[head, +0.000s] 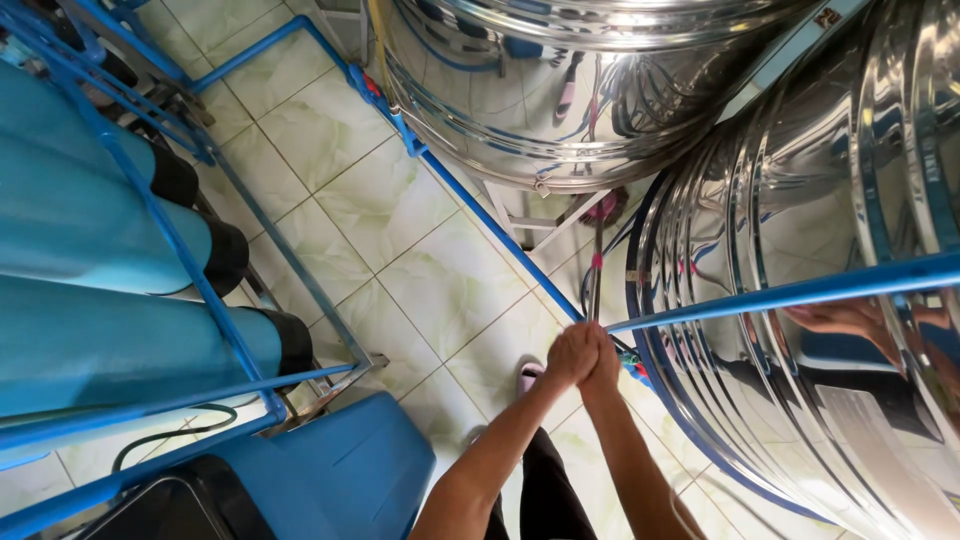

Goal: Mopping the floor around equipment in a water treatment or production facility.

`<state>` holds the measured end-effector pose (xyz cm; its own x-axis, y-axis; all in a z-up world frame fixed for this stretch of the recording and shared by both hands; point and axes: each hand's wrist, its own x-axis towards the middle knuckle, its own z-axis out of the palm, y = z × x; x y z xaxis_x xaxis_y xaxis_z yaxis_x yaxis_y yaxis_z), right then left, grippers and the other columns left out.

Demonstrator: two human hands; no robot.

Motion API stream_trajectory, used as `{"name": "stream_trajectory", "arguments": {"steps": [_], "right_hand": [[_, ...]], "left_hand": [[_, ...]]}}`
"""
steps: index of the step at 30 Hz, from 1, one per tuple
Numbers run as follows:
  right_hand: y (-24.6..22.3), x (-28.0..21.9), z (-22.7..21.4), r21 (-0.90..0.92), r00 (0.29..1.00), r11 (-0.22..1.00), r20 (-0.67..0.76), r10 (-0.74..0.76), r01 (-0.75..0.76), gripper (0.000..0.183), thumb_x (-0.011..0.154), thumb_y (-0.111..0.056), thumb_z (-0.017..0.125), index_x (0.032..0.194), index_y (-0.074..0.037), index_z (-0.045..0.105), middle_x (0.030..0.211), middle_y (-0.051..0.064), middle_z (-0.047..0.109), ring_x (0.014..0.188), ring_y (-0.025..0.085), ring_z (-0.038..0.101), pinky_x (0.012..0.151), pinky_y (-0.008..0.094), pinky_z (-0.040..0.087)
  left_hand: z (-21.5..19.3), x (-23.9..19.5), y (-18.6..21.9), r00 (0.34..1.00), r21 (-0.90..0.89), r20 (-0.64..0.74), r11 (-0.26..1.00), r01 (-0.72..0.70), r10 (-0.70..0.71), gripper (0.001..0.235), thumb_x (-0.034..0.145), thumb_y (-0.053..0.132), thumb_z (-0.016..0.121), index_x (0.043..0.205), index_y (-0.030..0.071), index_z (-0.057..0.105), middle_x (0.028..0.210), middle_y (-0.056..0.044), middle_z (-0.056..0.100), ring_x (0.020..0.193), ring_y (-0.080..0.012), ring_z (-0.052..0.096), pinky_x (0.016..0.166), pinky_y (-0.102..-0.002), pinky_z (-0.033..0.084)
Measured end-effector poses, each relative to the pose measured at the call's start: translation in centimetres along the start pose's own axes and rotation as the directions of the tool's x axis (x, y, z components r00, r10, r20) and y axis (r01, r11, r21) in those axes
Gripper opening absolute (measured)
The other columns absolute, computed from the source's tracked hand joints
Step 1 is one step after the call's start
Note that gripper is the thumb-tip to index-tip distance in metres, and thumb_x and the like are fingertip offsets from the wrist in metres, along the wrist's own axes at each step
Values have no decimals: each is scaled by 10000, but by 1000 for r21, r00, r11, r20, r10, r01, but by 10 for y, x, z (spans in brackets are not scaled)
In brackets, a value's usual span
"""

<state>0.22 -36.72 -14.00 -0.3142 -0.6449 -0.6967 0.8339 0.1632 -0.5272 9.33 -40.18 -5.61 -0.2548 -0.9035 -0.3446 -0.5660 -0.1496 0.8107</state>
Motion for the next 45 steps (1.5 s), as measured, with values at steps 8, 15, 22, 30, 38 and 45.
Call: {"name": "stream_trajectory", "arguments": {"steps": [8, 15, 22, 30, 38, 45], "right_hand": [[11, 24, -1, -539, 969, 806, 150, -195, 245, 269, 1020, -332, 557, 1172, -125, 638, 1054, 49, 651, 984, 229, 623, 834, 348, 534], [-15, -162, -22, -129, 928, 923, -136, 346, -363, 377, 949, -507, 588, 1136, -192, 677, 1004, 10, 712, 903, 173, 665, 713, 354, 564], [-11, -91, -72, -194, 919, 913, -242, 310, -359, 389, 1016, -507, 643, 1216, -174, 669, 1073, 22, 683, 923, 179, 617, 741, 360, 523], [21, 9, -58, -215, 998, 976, 41, 46, -36, 271, 1046, -301, 551, 1229, -136, 663, 889, -36, 625, 739, 70, 551, 615, 217, 456], [-19, -212, 13, -97, 938, 934, -70, 339, -344, 170, 1030, -300, 547, 896, -195, 546, 606, -40, 434, 417, 51, 304, 329, 183, 216], [-43, -309, 7, -70, 917, 915, 17, 399, -397, 95, 998, -67, 561, 1045, -144, 531, 685, -44, 400, 472, 11, 300, 352, 159, 218]], "left_hand": [[-43, -19, 23, 998, -101, 28, 993, 66, -63, 527, 1015, 395, 370, 1396, 92, 570, 1223, -298, 654, 1161, -486, 596, 1041, -534, 453], [16, -123, -10, 998, -189, 40, 981, 48, -41, 564, 1050, 429, 388, 1367, -3, 563, 1434, -269, 523, 1341, -419, 495, 1130, -455, 410], [29, -116, 3, 994, -222, 69, 970, 102, -89, 540, 1049, 407, 446, 1418, 19, 513, 1471, -234, 475, 1254, -457, 526, 1040, -477, 452], [12, -68, -32, 998, -136, 38, 989, 51, -46, 455, 1075, 383, 412, 1235, 7, 614, 1285, -268, 647, 1241, -458, 591, 1058, -496, 462], [25, -100, -56, 927, -446, 205, 813, 374, -314, 655, 1010, 413, 510, 1541, 46, 401, 1445, -229, 532, 1354, -367, 511, 1111, -402, 420], [5, -147, -17, 796, -662, 498, 442, 605, -344, 323, 956, 328, 613, 1157, 80, 560, 1073, -105, 699, 860, -173, 681, 733, -388, 564]]}}
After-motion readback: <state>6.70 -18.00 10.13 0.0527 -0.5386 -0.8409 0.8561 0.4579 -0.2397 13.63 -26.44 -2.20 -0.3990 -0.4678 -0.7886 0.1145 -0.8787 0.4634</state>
